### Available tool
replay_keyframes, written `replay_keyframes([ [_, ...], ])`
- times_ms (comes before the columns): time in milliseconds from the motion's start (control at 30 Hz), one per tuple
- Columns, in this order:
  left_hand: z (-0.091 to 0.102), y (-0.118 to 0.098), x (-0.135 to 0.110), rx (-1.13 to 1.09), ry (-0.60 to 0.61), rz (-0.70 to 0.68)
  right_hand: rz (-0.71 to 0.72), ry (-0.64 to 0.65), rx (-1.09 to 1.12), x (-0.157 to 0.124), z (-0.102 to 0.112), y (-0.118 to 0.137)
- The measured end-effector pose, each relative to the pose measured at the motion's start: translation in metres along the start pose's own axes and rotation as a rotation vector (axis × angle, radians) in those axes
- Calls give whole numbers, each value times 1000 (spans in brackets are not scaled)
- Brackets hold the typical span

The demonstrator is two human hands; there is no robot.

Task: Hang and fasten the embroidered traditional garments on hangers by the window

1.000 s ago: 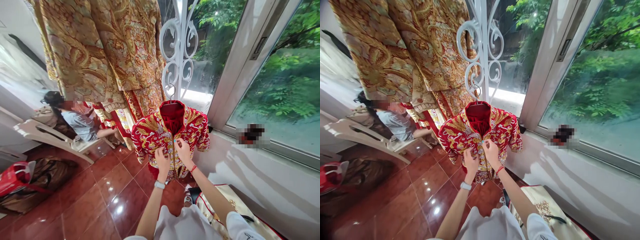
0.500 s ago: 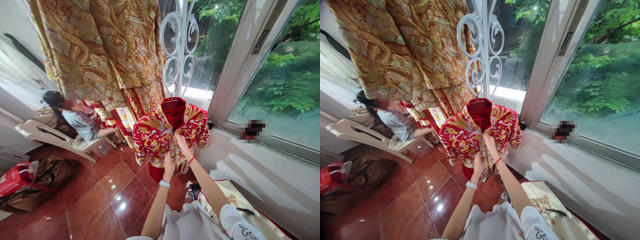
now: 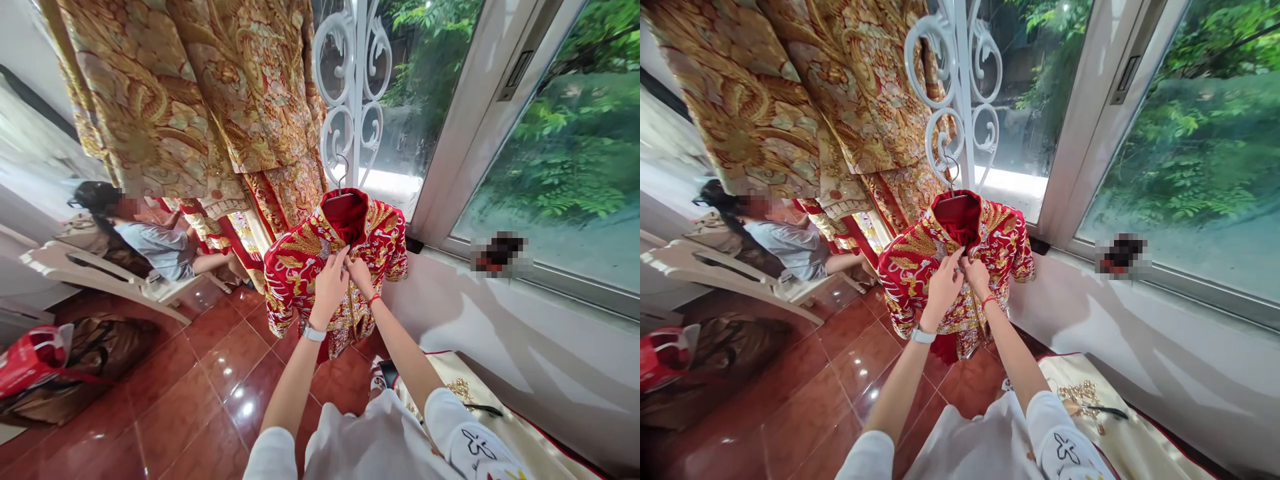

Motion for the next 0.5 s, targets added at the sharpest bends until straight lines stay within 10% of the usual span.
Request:
replay_keyframes([
  [333,-6,15,-11,-190,-136,36,35,208,706,-32,-25,-15],
  [500,-36,45,-34,-345,-194,226,140,179,647,-18,-19,-8],
])
Point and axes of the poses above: each hand's wrist, its own x-axis towards the middle knuckle, its own z-axis out of the back of the hand, y = z × x, the point moved 9 cm from there along x, towards the middle knuckle, and after that the axes turned 10 degrees about z, right-handed, at the moved point
